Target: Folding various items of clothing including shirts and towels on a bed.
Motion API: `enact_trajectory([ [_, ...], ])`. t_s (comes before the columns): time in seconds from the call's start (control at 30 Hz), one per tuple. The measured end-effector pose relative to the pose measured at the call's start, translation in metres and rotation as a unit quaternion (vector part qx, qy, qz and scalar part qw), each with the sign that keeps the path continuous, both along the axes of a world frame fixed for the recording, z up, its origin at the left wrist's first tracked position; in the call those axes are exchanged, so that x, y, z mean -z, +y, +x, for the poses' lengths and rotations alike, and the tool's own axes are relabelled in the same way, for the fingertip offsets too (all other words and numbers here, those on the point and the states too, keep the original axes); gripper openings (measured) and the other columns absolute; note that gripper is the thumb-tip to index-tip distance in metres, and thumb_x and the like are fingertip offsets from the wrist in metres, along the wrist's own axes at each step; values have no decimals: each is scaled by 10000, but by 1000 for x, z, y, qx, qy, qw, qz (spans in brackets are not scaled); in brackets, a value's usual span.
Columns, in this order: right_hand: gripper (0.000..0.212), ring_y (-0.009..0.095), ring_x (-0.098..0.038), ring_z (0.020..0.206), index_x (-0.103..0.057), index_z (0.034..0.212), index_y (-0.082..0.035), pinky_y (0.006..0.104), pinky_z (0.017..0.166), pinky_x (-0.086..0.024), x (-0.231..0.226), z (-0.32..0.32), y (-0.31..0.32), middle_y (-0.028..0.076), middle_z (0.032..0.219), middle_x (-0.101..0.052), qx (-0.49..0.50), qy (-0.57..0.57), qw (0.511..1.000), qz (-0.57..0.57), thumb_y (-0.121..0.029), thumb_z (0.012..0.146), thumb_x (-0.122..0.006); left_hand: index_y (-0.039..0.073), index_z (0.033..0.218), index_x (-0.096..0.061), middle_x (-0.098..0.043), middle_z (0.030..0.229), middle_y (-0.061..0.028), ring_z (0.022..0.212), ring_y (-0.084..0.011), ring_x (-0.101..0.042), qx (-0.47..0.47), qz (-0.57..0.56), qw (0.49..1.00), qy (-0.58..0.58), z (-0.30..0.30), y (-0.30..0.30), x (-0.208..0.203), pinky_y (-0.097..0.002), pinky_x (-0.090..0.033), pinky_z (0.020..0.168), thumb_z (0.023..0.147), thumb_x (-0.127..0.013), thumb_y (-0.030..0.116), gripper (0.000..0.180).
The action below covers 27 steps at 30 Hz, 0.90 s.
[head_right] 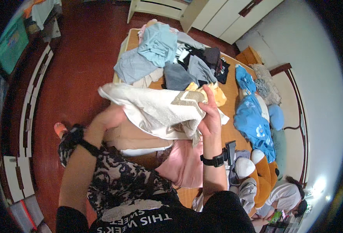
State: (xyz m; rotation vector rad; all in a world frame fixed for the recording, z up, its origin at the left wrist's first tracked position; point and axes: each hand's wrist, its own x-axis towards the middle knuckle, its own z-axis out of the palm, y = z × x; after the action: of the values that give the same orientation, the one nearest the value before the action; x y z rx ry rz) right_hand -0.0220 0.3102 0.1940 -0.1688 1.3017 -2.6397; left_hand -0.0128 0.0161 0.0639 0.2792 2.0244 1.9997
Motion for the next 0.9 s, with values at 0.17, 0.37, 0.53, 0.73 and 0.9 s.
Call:
enact_trajectory([
  [0.17,605,312,-579,1046,-378,1344,-54,426,919,-473,12,-2,10,202,1206,-534,-9,17,1000,-6,60,766,-519,-48,1249,-437,-537,1224,-124,1098,-198,-520,4,0,991,-135,12,34,-5,-321,-399,961,760,-669,29,547],
  [0.37,463,275,-584,1031,-482,1249,-27,401,921,-460,18,-18,27,157,1145,-584,70,-11,997,21,30,792,-528,-17,1267,-448,-562,1197,-83,1062,-176,-532,106,-20,983,-147,6,4,33,-302,-418,930,714,-707,25,612],
  [0.53,288,231,-589,1008,-560,1123,-39,397,906,-464,27,-47,50,111,1096,-611,131,-43,991,-1,-68,837,-579,-3,1243,-474,-560,1200,-52,1044,-142,-533,13,107,994,-8,3,-13,-19,-290,-428,916,734,-640,-22,536],
  [0.73,209,182,-600,963,-608,1044,-28,312,883,-468,10,-82,42,91,1004,-644,87,56,994,22,-23,836,-592,12,1251,-445,-580,1161,-101,1040,-180,-577,-127,321,938,-19,3,-43,-36,-308,-465,900,799,-506,-88,466],
  [0.9,343,149,-606,907,-533,1182,9,266,820,-481,-46,-95,28,93,1040,-630,101,165,976,104,-20,844,-586,1,1243,-407,-606,1091,-137,987,-193,-604,-255,251,933,25,1,-45,-84,-304,-502,844,854,-519,-37,406],
])
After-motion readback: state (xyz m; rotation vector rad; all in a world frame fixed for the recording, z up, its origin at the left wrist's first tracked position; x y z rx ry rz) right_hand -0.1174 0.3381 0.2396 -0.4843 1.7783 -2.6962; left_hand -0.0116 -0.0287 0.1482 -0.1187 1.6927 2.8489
